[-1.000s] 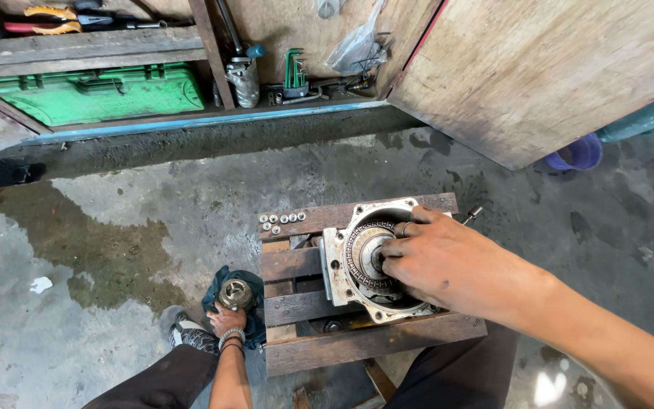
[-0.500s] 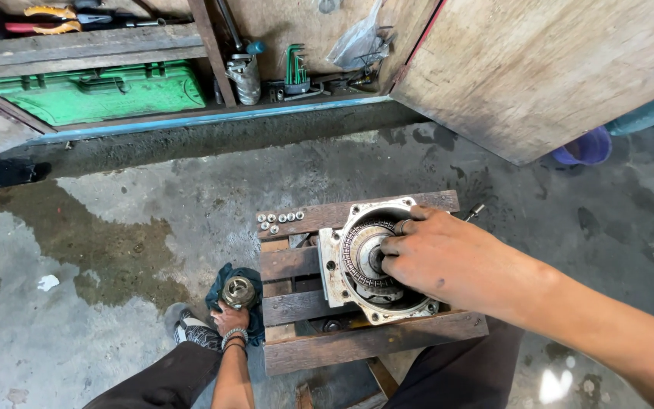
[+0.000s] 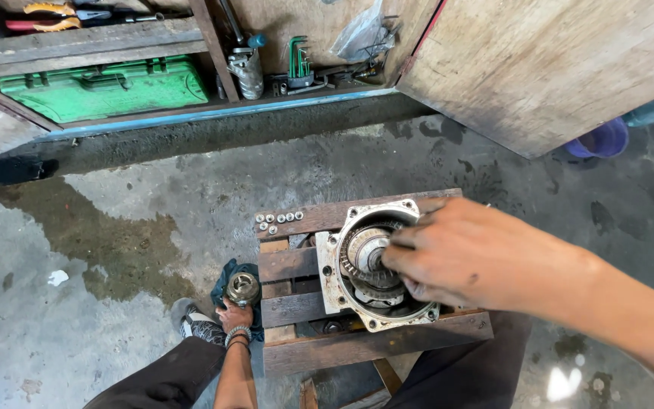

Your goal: Disassembling an automotive AC compressor to inspect internal components

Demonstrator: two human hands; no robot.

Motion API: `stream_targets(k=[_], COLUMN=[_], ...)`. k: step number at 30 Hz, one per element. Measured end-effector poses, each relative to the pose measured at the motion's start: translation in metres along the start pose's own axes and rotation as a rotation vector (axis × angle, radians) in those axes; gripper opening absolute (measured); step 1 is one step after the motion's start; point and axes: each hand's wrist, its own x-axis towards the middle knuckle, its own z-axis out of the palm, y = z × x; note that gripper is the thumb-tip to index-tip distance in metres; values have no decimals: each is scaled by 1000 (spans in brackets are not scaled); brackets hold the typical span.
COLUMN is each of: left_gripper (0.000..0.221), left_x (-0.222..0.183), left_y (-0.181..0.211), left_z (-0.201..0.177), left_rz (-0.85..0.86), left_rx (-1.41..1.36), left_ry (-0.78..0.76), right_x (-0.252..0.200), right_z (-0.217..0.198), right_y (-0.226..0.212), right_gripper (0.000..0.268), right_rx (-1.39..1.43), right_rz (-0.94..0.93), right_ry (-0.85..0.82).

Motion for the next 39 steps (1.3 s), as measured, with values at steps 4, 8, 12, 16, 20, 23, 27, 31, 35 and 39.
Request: stream_targets(k=[4, 8, 12, 16, 20, 23, 27, 31, 35, 39], left_gripper=[89, 88, 80, 79, 74, 47, 22, 16, 16, 20], left_x=[1, 2, 3, 9, 6, 21, 18, -53, -201, -342], left_y=[-1, -2, -1, 2, 15, 25, 59, 114, 170, 209], left_z=[0, -1, -5, -14, -54, -90, -173, -306, -411, -444], left_rz=[3, 15, 11, -27, -34, -67, 118, 342, 630, 1056], left_rx=[21, 15, 4, 15, -85, -368, -1093, -1434, -1538, -1279], left_ry=[-4, -6, 4, 6, 205, 467, 876, 960, 742, 250], right_x=[-7, -13, -23, -33, -43, -51, -61, -71, -76, -78], right_z=[1, -14, -30, -39, -40, -33, -16, 7, 26, 46], right_y=[14, 13, 6, 1, -8, -13, -20, -36, -55, -73], right_gripper=[37, 20, 27, 25, 21, 14, 11, 9, 10, 7], right_rx=[-11, 98, 199, 322, 456, 568, 954, 1116, 1151, 1162], right_rz=[4, -8, 99, 170, 352, 443, 497, 460, 483, 443], right_ry=[125, 376, 445, 494, 585, 648, 751, 823, 869, 905])
